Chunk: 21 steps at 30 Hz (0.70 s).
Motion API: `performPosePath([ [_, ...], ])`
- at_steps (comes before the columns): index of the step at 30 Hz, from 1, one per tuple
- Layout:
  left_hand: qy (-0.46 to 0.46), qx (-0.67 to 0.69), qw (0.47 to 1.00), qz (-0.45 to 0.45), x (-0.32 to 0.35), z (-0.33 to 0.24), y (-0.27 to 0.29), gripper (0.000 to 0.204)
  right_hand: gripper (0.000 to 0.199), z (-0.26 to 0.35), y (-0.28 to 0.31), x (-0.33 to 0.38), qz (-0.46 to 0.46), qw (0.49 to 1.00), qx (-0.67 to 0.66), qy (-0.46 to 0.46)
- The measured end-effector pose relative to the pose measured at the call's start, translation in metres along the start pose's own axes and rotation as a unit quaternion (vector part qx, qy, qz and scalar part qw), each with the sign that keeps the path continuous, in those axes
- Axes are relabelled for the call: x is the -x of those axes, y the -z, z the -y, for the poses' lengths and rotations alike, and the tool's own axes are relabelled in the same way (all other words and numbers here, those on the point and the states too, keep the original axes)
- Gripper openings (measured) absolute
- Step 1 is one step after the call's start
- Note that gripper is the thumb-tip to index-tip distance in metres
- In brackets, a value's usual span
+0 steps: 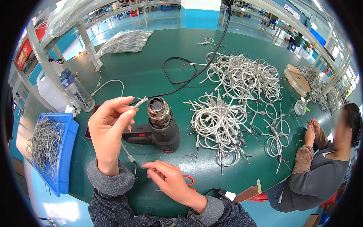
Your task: The person slides a plastic sleeve over a wire, twists the wire ends together, and heats the connection over a heat gun. They then trim the excess wire with shears and slide the sleeve back over the joint.
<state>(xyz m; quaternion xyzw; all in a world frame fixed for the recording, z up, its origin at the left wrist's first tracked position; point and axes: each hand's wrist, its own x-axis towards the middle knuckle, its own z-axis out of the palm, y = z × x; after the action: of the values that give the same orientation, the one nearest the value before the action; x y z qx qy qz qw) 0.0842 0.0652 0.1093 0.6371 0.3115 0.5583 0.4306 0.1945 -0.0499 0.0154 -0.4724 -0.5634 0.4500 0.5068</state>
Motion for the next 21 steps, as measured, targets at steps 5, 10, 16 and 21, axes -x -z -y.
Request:
performPosePath([
  [5, -0.063, -0.103, 0.992, 0.029, -0.0007, 0.0043, 0.0065, 0.016, 0.020, -0.0001, -0.0010, -0.0005, -0.001, 1.000, -0.005, 0.004],
  [10, -0.045, -0.078, 0.996, 0.013, -0.0007, 0.0058, 0.0005, 0.013, 0.020, 0.0012, 0.0002, -0.0001, -0.001, 1.000, 0.003, 0.006],
  [16, -0.034, -0.065, 0.997, 0.013, 0.0004, 0.0072, 0.0007, 0.013, 0.020, 0.0000, -0.0006, -0.0007, 0.005, 1.000, 0.009, 0.005],
  [21, -0.043, -0.077, 0.996, 0.016, 0.0002, 0.0063, 0.0007, 0.013, 0.020, 0.0007, -0.0004, -0.0004, 0.002, 1.000, 0.006, 0.003],
])
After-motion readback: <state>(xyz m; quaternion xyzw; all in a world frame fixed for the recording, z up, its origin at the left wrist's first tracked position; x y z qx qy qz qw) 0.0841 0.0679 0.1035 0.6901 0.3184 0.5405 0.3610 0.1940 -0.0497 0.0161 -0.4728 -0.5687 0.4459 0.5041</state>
